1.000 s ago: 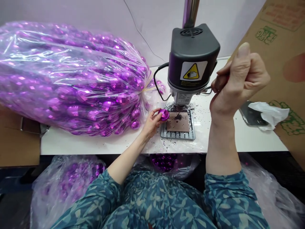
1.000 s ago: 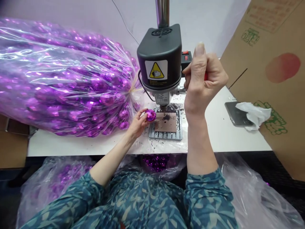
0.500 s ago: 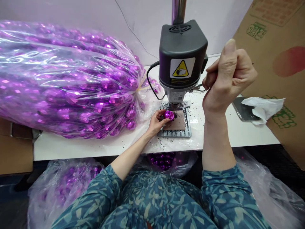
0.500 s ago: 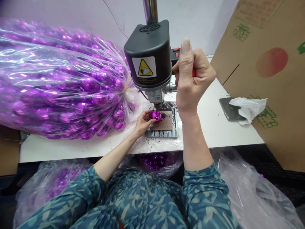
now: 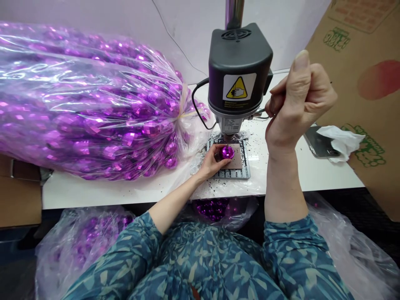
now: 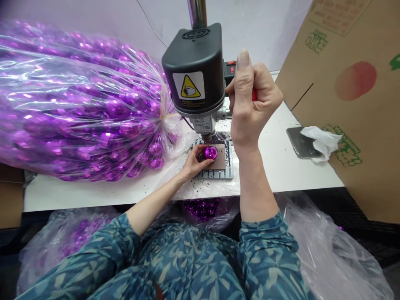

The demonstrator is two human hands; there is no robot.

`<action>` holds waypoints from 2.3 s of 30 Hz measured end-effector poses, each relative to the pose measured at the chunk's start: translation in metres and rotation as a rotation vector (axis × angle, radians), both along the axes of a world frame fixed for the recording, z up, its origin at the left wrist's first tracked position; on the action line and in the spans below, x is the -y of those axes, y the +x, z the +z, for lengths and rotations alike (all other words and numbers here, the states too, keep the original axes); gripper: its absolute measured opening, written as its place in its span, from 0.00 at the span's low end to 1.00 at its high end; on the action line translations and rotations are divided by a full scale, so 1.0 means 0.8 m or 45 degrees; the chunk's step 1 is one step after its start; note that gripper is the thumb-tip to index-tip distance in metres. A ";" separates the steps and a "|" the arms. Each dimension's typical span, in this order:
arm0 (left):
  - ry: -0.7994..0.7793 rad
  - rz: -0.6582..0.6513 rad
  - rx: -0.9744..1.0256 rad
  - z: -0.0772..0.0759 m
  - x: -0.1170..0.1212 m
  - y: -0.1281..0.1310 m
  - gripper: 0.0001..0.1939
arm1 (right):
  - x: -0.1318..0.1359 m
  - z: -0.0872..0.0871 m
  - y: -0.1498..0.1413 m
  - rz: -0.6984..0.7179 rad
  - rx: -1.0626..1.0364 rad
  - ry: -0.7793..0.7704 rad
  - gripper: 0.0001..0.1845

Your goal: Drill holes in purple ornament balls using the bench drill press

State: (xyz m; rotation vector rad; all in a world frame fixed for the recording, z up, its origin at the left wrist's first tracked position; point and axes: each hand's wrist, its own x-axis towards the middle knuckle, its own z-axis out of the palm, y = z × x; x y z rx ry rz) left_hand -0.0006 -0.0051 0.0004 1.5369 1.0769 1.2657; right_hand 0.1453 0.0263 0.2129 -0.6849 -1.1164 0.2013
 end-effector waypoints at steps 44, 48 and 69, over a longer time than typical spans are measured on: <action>0.060 -0.033 -0.001 -0.005 0.002 0.000 0.34 | -0.006 -0.105 0.012 0.075 -0.086 0.709 0.27; 0.073 -0.033 0.018 -0.003 0.004 0.000 0.33 | 0.003 -0.101 0.009 0.097 -0.067 0.708 0.29; 0.566 -0.565 -0.631 0.004 0.204 -0.054 0.29 | -0.005 0.009 0.003 0.212 -0.135 0.133 0.33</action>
